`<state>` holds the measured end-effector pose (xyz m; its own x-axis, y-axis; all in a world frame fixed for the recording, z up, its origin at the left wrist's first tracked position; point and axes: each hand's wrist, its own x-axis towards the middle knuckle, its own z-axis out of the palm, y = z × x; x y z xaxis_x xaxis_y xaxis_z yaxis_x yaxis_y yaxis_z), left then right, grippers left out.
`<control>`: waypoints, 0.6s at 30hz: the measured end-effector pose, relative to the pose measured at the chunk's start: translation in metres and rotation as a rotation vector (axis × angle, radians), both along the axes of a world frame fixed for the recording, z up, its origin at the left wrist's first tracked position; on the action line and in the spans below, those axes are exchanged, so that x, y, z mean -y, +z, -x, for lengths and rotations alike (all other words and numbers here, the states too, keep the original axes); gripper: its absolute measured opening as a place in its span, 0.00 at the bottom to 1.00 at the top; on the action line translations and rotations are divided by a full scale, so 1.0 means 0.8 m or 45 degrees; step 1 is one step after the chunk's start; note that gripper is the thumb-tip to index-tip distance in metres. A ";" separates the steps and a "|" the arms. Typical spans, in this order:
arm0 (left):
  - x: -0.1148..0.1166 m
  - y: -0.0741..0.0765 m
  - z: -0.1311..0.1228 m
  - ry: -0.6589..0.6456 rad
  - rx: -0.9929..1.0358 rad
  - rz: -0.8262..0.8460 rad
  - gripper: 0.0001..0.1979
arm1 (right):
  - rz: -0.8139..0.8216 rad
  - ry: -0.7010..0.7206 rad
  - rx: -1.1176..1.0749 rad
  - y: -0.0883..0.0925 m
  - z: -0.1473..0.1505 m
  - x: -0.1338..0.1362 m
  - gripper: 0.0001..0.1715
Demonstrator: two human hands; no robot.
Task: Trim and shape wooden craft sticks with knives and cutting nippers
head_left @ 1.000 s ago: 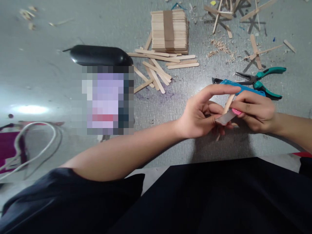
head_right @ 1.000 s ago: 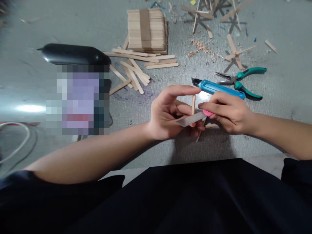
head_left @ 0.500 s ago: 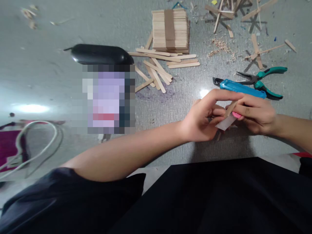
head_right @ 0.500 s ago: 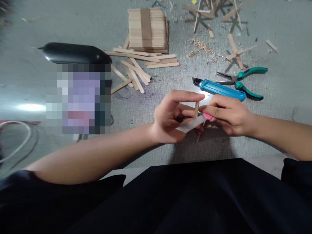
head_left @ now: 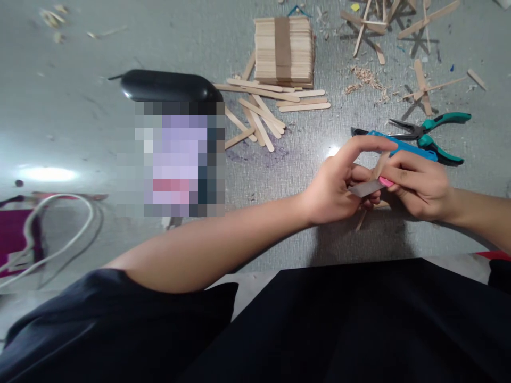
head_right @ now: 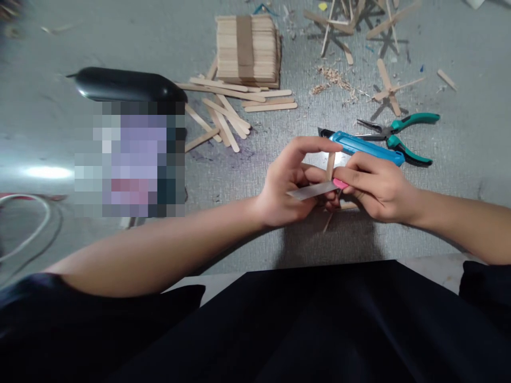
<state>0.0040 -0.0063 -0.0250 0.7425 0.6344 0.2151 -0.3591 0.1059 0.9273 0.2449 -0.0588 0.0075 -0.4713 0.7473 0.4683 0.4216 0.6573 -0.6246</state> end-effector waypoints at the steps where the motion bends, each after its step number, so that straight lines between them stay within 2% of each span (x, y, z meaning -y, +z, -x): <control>1: -0.002 0.005 0.001 -0.030 0.002 0.006 0.29 | 0.009 0.003 -0.019 -0.001 -0.001 0.000 0.20; 5: -0.006 0.016 0.008 -0.075 0.034 0.035 0.29 | 0.060 0.065 -0.050 0.000 -0.007 -0.001 0.20; 10: -0.004 0.017 0.015 -0.159 0.105 0.101 0.29 | -0.014 0.033 0.013 0.007 -0.011 -0.003 0.22; 13: -0.002 0.017 0.017 -0.218 0.091 0.125 0.27 | 0.005 0.077 0.005 0.007 -0.013 -0.002 0.22; 18: 0.002 0.015 0.014 -0.177 0.153 -0.066 0.20 | 0.032 0.157 0.039 0.002 -0.017 0.003 0.26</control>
<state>-0.0073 -0.0075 -0.0129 0.7895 0.5131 0.3369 -0.4524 0.1156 0.8843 0.2583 -0.0614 0.0092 -0.5745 0.6941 0.4338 0.3578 0.6896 -0.6296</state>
